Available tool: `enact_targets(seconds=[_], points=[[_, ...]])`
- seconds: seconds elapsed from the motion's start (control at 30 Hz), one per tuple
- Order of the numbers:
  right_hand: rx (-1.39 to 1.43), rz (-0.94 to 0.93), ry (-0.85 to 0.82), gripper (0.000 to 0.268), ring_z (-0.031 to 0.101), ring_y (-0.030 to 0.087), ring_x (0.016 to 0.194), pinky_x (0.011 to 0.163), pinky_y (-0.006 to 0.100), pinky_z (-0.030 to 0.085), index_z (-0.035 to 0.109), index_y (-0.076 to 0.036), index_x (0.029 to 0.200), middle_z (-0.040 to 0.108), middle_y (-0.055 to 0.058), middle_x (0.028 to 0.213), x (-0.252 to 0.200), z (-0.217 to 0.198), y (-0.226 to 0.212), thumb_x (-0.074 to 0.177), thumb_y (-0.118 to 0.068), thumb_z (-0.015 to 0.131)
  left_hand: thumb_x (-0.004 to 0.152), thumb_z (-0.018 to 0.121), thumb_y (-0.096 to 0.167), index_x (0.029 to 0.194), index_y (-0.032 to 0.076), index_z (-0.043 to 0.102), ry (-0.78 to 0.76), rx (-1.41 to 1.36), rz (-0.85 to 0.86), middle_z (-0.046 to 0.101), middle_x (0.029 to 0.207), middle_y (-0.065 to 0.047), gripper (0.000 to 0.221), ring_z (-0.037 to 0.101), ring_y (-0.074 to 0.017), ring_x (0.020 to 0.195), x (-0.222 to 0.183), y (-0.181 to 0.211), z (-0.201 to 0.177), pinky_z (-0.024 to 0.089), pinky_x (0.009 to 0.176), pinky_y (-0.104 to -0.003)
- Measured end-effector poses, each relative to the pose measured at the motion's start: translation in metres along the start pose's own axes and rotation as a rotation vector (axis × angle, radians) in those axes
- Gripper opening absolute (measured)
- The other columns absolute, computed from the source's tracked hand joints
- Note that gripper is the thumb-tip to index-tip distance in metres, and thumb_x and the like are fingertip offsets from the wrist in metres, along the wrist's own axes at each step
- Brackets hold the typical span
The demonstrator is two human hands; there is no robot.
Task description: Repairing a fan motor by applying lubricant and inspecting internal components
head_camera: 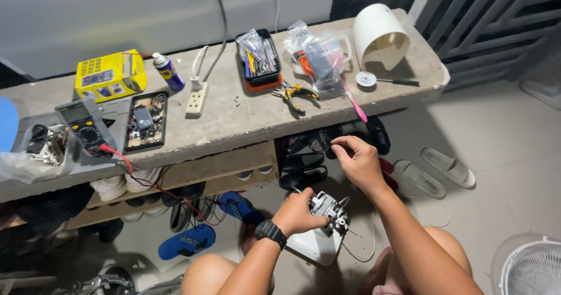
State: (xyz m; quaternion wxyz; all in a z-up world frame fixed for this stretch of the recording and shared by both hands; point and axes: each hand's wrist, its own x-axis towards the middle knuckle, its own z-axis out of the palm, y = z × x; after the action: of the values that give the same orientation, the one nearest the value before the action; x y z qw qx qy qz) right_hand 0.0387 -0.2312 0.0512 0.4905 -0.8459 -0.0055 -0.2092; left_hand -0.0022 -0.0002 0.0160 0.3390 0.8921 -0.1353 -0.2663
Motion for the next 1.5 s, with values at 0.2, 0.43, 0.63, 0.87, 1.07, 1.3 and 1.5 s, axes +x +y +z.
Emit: enact_targets(seconds=[0.2, 0.43, 0.63, 0.87, 1.07, 1.3, 1.5], points=[[0.062, 0.067, 0.101, 0.017, 0.085, 0.023, 0.095, 0.085, 0.039, 0.066, 0.093, -0.016, 0.112, 0.088, 0.009, 0.097, -0.015, -0.017, 0.011, 0.104, -0.007, 0.082, 0.075, 0.091, 0.049, 0.140, 0.007, 0.074, -0.003, -0.018, -0.004, 0.085, 0.115, -0.028, 0.080, 0.083, -0.0488, 0.117, -0.002, 0.006, -0.002, 0.069, 0.097, -0.056], [-0.001, -0.101, 0.216, 0.015, 0.084, 0.037, 0.101, 0.086, 0.048, 0.064, 0.092, -0.010, 0.115, 0.087, 0.020, 0.103, 0.050, -0.051, 0.015, 0.106, -0.002, 0.083, 0.073, 0.093, 0.047, 0.136, 0.008, 0.076, 0.018, -0.009, 0.020, 0.086, 0.111, -0.026, 0.076, 0.084, -0.0473, 0.113, 0.001, 0.002, 0.003, 0.070, 0.094, -0.054], [-0.406, -0.388, 0.380, 0.017, 0.074, 0.037, 0.099, 0.092, 0.045, 0.059, 0.087, -0.004, 0.115, 0.083, 0.014, 0.110, 0.148, -0.078, 0.071, 0.100, -0.006, 0.078, 0.074, 0.093, 0.041, 0.115, 0.007, 0.076, 0.112, 0.023, 0.166, 0.085, 0.091, -0.010, 0.056, 0.080, -0.0286, 0.077, 0.005, 0.000, 0.005, 0.067, 0.077, -0.039], [-0.676, -0.194, 0.282, 0.026, 0.065, 0.034, 0.121, 0.108, 0.049, 0.051, 0.091, -0.015, 0.122, 0.084, 0.002, 0.126, 0.200, -0.072, 0.139, 0.099, -0.012, 0.081, 0.072, 0.094, 0.042, 0.129, 0.009, 0.077, 0.020, 0.050, 0.077, 0.089, 0.100, -0.009, 0.068, 0.083, -0.0249, 0.081, 0.009, 0.008, -0.004, 0.068, 0.079, -0.034], [-0.735, -0.199, 0.299, 0.010, 0.062, 0.035, 0.112, 0.109, 0.054, 0.048, 0.088, -0.014, 0.108, 0.076, 0.007, 0.112, 0.196, -0.077, 0.154, 0.102, -0.015, 0.080, 0.071, 0.094, 0.043, 0.129, 0.008, 0.076, -0.009, 0.052, 0.054, 0.089, 0.098, -0.010, 0.070, 0.084, -0.0244, 0.079, 0.012, 0.011, -0.005, 0.069, 0.077, -0.034], [-0.461, -0.224, 0.430, 0.011, 0.067, 0.047, 0.098, 0.089, 0.059, 0.055, 0.063, -0.001, 0.124, 0.064, 0.024, 0.123, 0.175, -0.056, 0.106, 0.113, -0.002, 0.062, 0.071, 0.095, 0.045, 0.126, 0.007, 0.076, 0.034, 0.048, 0.144, 0.087, 0.098, -0.010, 0.069, 0.082, -0.0286, 0.083, 0.013, -0.003, 0.001, 0.067, 0.081, -0.038], [-0.307, -0.226, 0.105, 0.035, 0.071, 0.036, 0.092, 0.084, 0.052, 0.058, 0.068, -0.005, 0.134, 0.067, 0.020, 0.110, 0.167, 0.007, 0.017, 0.104, -0.018, 0.080, 0.071, 0.090, 0.046, 0.123, 0.004, 0.076, 0.108, 0.088, 0.188, 0.085, 0.096, -0.015, 0.069, 0.080, -0.0384, 0.082, 0.007, 0.001, 0.005, 0.066, 0.080, -0.045]])
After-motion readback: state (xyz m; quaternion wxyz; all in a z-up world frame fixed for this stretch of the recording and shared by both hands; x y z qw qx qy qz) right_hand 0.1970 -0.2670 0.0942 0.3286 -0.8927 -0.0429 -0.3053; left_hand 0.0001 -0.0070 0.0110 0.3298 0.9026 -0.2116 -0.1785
